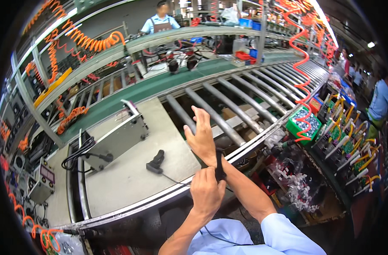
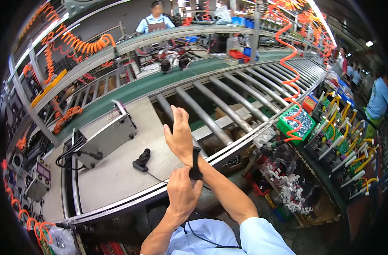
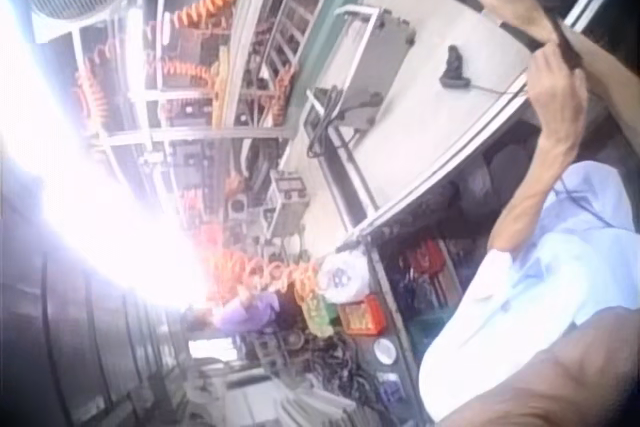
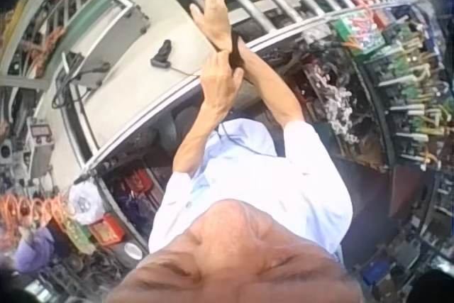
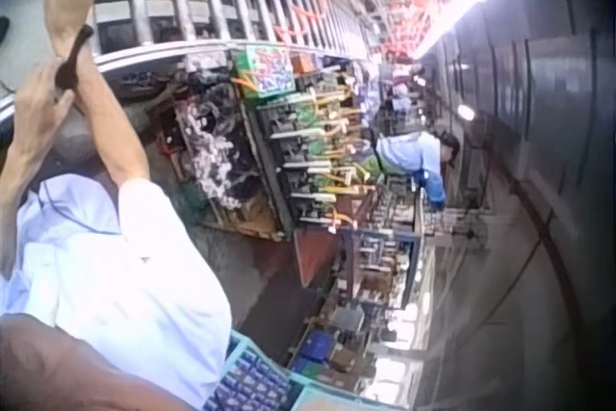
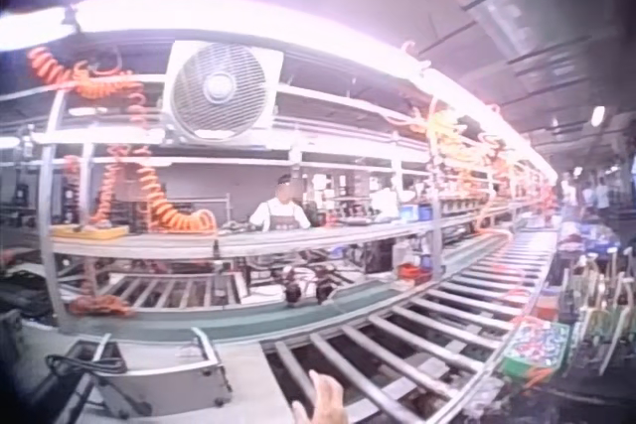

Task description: Assembling components onto an electronic enclosure on a conveyor belt using an electric screwdriver.

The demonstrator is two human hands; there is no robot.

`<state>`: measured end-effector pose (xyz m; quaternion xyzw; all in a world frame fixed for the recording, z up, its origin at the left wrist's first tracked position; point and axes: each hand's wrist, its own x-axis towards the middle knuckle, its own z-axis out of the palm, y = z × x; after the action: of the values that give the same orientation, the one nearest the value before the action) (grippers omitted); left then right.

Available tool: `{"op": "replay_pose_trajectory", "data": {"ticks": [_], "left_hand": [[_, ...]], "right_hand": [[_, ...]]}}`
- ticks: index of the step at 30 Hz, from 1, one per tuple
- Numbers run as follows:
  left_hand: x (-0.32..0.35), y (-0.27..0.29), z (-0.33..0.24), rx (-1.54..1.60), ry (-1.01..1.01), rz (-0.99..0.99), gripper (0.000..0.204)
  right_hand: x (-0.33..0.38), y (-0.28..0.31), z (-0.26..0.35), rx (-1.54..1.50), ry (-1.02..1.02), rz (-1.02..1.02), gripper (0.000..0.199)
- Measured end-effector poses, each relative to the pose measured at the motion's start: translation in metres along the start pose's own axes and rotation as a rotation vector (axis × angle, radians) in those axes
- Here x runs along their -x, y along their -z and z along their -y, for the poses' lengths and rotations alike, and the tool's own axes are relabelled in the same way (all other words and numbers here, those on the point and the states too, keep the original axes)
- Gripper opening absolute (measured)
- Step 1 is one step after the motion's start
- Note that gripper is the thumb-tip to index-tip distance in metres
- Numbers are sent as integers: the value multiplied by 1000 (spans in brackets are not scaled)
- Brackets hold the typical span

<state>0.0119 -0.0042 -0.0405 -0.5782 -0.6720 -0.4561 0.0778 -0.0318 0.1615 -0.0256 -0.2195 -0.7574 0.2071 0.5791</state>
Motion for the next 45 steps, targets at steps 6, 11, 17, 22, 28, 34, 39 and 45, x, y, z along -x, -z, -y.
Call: {"op": "replay_pose_trajectory", "data": {"ticks": [6, 11, 17, 22, 28, 34, 39, 45], "left_hand": [[6, -7, 14, 532, 259, -2, 39], [10, 2, 14, 573, 289, 47, 39], [19, 8, 4, 106, -108, -48, 44], [24, 1, 16, 167, 21, -32, 45], [26, 0, 22, 233, 54, -56, 47], [31, 7, 24, 95, -42, -117, 45], [30, 5, 49, 281, 275, -114, 43], [40, 12, 66, 162, 209, -121, 43]], "right_hand": [[-9, 8, 3, -1520, -1252, 423, 35], [-13, 10, 7, -1570, -1220, 201, 13], [7, -16, 19, 67, 213, 201, 17], [15, -20, 18, 65, 328, 278, 21], [-6, -23, 15, -1422, -1366, 308, 28], [14, -46, 25, -60, 321, 384, 17], [34, -68, 12, -165, -108, 697, 26], [55, -95, -10, 152, 152, 836, 35]]}}
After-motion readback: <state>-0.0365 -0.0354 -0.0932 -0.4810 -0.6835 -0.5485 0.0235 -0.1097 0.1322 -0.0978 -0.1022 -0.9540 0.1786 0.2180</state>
